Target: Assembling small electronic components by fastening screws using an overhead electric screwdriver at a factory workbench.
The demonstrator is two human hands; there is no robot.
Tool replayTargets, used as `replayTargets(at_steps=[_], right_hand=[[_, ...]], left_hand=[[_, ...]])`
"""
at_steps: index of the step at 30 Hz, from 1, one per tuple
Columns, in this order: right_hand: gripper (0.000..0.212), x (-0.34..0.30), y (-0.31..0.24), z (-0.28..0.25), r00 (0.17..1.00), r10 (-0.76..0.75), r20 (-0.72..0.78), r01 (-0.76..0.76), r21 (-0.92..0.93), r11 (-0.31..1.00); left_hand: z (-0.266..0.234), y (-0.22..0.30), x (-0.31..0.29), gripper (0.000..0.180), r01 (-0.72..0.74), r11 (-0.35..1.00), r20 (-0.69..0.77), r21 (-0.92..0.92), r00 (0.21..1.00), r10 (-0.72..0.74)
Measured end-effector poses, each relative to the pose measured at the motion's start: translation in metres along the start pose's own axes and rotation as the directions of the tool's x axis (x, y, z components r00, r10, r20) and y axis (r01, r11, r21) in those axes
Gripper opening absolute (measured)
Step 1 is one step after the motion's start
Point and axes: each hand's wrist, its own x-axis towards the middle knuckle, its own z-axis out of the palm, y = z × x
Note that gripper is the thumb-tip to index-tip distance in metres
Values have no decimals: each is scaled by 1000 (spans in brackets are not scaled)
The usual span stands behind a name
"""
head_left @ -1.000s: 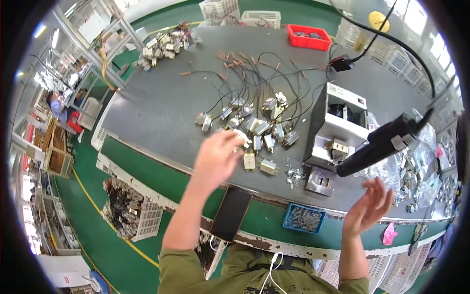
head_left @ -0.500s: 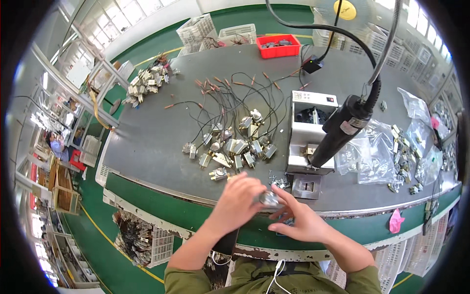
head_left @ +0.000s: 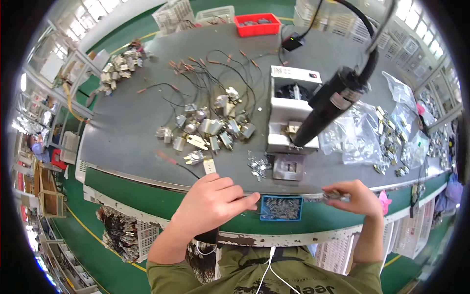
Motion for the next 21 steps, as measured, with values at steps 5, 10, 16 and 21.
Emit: replayTargets(at_steps=[5, 10, 16, 21], right_hand=[[38, 9, 36, 16, 852, -367, -373, 483, 290, 826], [32, 41, 18, 49, 869, -328, -370, 367, 38, 930], [33, 89, 23, 70, 721, -561, -407, 372, -456, 809], [33, 98, 34, 76, 721, -589, -364, 341, -555, 759]], left_hand=[[-11, -16, -19, 41, 120, 978, 96, -172, 990, -105], [15, -49, -39, 31, 445, 895, 76, -7, 893, -444], [40, -28, -2, 18, 440, 893, 236, 90, 862, -449], [62, -36, -10, 18, 454, 891, 281, 16, 853, -440]])
